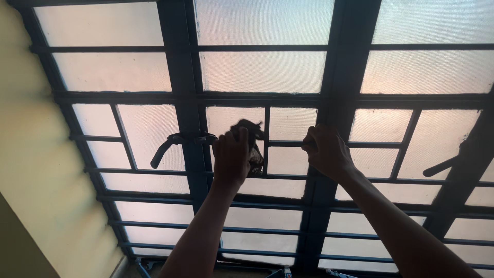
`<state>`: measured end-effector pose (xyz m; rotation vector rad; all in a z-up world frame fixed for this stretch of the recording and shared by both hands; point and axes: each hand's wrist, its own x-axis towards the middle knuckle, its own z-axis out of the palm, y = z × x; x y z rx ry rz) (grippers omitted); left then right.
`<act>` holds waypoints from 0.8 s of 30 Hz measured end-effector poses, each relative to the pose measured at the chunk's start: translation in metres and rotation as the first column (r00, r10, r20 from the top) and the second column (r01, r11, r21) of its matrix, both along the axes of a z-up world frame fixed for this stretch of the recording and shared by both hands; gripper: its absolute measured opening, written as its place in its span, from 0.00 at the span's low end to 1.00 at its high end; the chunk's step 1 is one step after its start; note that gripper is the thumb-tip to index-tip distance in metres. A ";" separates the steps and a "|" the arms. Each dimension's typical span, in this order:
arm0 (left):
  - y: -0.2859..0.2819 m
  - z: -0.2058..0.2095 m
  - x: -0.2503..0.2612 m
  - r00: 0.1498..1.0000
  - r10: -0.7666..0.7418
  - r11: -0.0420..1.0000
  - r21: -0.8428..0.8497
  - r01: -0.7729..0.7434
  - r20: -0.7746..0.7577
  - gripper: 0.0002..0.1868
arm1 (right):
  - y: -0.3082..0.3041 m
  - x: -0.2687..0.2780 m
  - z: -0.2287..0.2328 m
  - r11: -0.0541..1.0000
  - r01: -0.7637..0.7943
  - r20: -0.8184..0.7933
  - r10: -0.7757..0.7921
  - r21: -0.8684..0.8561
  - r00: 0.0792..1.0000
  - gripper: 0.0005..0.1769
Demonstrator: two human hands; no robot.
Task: The person wipes the horizontal bars and frames of a window with a cloth held in the right hand.
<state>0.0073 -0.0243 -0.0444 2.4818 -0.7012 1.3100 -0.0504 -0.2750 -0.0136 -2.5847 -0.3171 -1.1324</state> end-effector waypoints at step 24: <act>-0.029 -0.050 0.002 0.998 -0.038 0.993 -0.105 0.043 0.047 0.31 | 0.002 -0.002 -0.004 0.999 0.020 0.007 -0.021 0.042 1.000 0.09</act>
